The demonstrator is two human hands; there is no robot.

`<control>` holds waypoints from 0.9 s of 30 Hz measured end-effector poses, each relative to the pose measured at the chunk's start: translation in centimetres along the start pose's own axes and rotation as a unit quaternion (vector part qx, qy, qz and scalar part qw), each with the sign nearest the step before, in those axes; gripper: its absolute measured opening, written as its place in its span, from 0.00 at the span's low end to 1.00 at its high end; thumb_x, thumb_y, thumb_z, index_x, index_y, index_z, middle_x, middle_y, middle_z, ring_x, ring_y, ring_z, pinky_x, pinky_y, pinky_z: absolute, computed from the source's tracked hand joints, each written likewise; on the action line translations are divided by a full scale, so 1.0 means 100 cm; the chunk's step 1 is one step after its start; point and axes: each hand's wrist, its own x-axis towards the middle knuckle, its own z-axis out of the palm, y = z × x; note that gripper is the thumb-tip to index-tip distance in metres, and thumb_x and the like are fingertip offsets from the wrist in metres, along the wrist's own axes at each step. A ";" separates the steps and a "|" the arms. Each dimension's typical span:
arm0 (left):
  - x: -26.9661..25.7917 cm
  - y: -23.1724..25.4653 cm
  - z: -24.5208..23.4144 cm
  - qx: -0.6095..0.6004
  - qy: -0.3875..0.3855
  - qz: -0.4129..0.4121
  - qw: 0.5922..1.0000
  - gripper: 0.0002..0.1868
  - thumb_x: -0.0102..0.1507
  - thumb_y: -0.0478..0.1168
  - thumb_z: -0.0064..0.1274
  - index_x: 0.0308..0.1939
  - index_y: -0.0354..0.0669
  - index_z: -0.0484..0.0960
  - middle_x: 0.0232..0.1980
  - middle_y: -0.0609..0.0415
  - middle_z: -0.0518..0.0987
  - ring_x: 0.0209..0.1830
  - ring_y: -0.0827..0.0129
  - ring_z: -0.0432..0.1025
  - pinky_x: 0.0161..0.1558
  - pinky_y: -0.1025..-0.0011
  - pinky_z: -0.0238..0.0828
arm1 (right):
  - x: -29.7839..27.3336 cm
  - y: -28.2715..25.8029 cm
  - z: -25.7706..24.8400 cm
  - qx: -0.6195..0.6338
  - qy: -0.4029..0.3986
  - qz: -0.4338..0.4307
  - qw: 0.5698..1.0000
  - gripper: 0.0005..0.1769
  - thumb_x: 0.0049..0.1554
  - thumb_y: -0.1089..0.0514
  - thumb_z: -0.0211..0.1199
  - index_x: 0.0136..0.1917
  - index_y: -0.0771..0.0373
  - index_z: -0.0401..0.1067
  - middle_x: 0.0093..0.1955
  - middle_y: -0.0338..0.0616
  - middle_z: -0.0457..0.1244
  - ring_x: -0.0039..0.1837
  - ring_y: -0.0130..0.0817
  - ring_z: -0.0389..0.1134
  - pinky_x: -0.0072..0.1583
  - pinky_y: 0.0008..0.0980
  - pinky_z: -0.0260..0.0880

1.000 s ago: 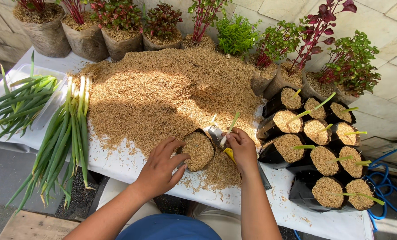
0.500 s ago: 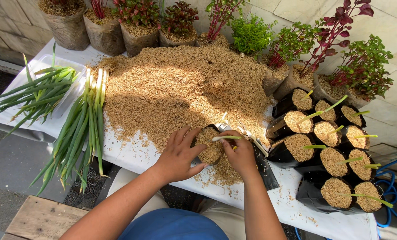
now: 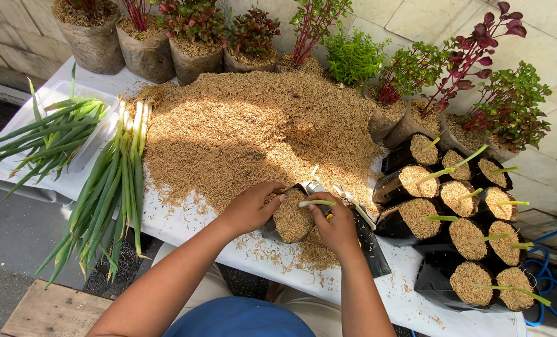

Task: The person prepares and pots green onions by trimming the roots and tops with shears, placing the trimmed stems into a black planting bag filled with rice hulls, and using a hand trowel to add more hulls around the stem.

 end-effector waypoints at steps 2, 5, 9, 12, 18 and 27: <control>0.001 -0.003 0.003 0.013 0.000 -0.003 1.000 0.27 0.81 0.55 0.43 0.78 0.49 0.80 0.73 0.41 0.83 0.78 0.37 0.74 0.74 0.37 0.73 | -0.003 -0.005 0.002 -0.007 -0.012 -0.007 1.000 0.10 0.70 0.60 0.68 0.62 0.53 0.85 0.56 0.58 0.77 0.64 0.64 0.77 0.65 0.60 0.76; 0.005 -0.015 0.005 0.017 0.012 -0.009 1.000 0.24 0.81 0.52 0.45 0.74 0.46 0.84 0.68 0.41 0.85 0.73 0.38 0.78 0.70 0.39 0.77 | -0.004 0.001 0.008 -0.028 -0.021 -0.039 0.999 0.10 0.69 0.61 0.67 0.62 0.54 0.84 0.56 0.57 0.77 0.65 0.65 0.77 0.67 0.61 0.76; 0.003 -0.019 0.005 0.003 0.037 -0.007 0.999 0.20 0.81 0.48 0.47 0.69 0.43 0.85 0.61 0.43 0.84 0.69 0.40 0.80 0.66 0.41 0.81 | -0.002 0.008 0.009 -0.067 -0.025 -0.084 0.994 0.09 0.68 0.61 0.69 0.61 0.54 0.83 0.56 0.55 0.77 0.64 0.64 0.77 0.67 0.61 0.75; -0.007 -0.032 0.028 0.175 0.157 0.128 0.963 0.13 0.74 0.47 0.58 0.60 0.53 0.89 0.60 0.52 0.80 0.70 0.44 0.77 0.65 0.45 0.78 | -0.002 0.007 0.007 -0.081 -0.021 -0.091 0.992 0.10 0.68 0.61 0.70 0.61 0.53 0.84 0.55 0.52 0.77 0.63 0.62 0.77 0.67 0.59 0.76; -0.038 0.013 0.030 0.317 0.061 0.177 0.930 0.26 0.72 0.68 0.55 0.56 0.57 0.92 0.84 0.42 0.67 0.88 0.30 0.54 0.78 0.19 0.50 | -0.005 -0.002 0.004 -0.079 -0.016 -0.091 0.993 0.10 0.66 0.62 0.72 0.60 0.53 0.84 0.52 0.50 0.78 0.60 0.61 0.78 0.64 0.58 0.77; -0.036 0.012 0.024 0.316 0.048 0.124 0.939 0.30 0.71 0.71 0.55 0.64 0.59 0.89 0.86 0.39 0.64 0.90 0.27 0.51 0.78 0.14 0.45 | -0.004 0.011 0.008 -0.102 -0.011 -0.122 0.987 0.10 0.65 0.62 0.74 0.58 0.51 0.85 0.50 0.47 0.78 0.59 0.56 0.79 0.63 0.54 0.77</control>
